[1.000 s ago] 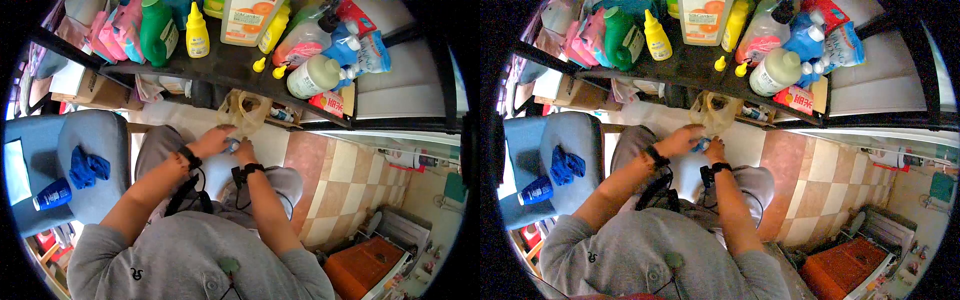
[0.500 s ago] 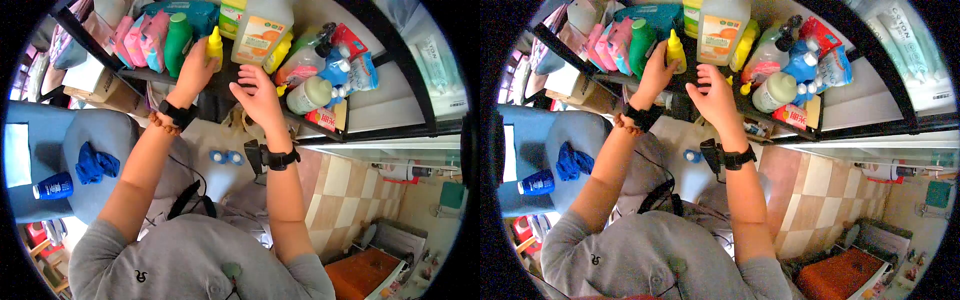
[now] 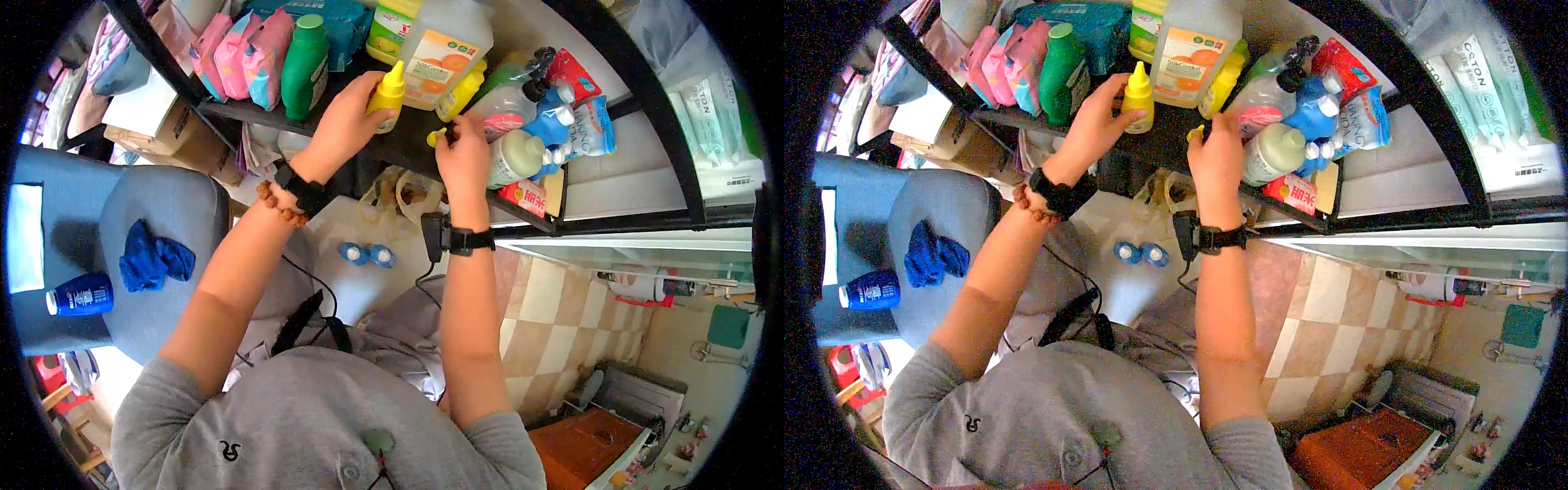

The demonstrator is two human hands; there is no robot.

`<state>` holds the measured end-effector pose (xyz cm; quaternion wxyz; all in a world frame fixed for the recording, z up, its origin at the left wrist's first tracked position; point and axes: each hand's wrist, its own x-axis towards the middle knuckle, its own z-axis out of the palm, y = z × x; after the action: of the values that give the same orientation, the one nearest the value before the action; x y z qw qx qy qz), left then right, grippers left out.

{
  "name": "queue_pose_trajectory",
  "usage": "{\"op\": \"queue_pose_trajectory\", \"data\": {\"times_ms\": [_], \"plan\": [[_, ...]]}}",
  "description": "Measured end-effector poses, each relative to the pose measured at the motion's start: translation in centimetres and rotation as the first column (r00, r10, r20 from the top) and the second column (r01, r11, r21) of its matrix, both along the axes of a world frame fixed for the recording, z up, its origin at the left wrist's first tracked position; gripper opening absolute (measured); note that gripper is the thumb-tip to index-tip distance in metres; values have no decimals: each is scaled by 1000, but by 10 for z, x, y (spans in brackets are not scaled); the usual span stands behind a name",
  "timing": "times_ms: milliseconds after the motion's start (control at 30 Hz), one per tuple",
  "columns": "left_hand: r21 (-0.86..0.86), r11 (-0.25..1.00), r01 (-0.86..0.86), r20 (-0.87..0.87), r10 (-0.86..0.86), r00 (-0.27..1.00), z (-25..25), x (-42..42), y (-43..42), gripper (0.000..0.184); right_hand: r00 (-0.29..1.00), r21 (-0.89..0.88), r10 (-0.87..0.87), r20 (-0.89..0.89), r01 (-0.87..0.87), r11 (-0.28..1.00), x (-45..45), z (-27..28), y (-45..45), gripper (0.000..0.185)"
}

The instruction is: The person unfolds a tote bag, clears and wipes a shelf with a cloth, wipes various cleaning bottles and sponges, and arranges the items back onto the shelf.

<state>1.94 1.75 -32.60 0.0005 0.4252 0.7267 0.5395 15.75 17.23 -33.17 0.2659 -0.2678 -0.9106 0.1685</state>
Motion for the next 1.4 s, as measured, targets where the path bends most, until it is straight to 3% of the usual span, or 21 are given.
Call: {"op": "queue_pose_trajectory", "data": {"times_ms": [200, 300, 400, 433, 667, 833, 1133, 1233, 1333, 1400], "plan": [[41, 999, 11, -60, -9, 998, -8, 1, 11, 48, 995, 7, 47, 88, -48, 999, -7, -13, 10, 24], [-2, 1000, 18, -47, -18, 999, -9, -1, 10, 49, 998, -52, 43, 56, -40, 998, -1, -1, 11, 17], [-32, 999, 37, 8, -37, 999, -9, -1, 8, 51, 993, -72, 8, -121, -17, 997, 20, 32, -1, 11], [-40, 998, 45, 31, -44, 999, -9, -1, 6, 51, 998, -39, -35, -43, 34, 999, 28, 38, -4, 8], [-60, 997, 54, 27, -53, 998, -12, 1, 6, 49, 988, 33, -92, 122, 88, 996, 53, 26, -8, 23], [-57, 998, 39, 15, -38, 999, -13, 2, 6, 49, 996, 69, -69, 53, 65, 995, 39, 7, 2, 25], [-43, 999, 18, -25, -19, 1000, -12, 4, 6, 47, 990, 47, -100, 99, 96, 994, 33, -3, 4, 23], [-110, 992, 57, 75, -49, 996, -1, 3, 4, 48, 996, 57, -42, 79, 38, 998, 32, 14, 3, 20], [45, 991, 124, 222, -130, 966, -11, 0, 14, 50, 991, 23, -66, -120, 69, 997, 14, 64, 1, 27], [85, 979, 186, 215, -200, 956, -21, 2, 23, 52, 939, 120, 43, -342, -2, 993, -7, 89, 12, 36]]}}
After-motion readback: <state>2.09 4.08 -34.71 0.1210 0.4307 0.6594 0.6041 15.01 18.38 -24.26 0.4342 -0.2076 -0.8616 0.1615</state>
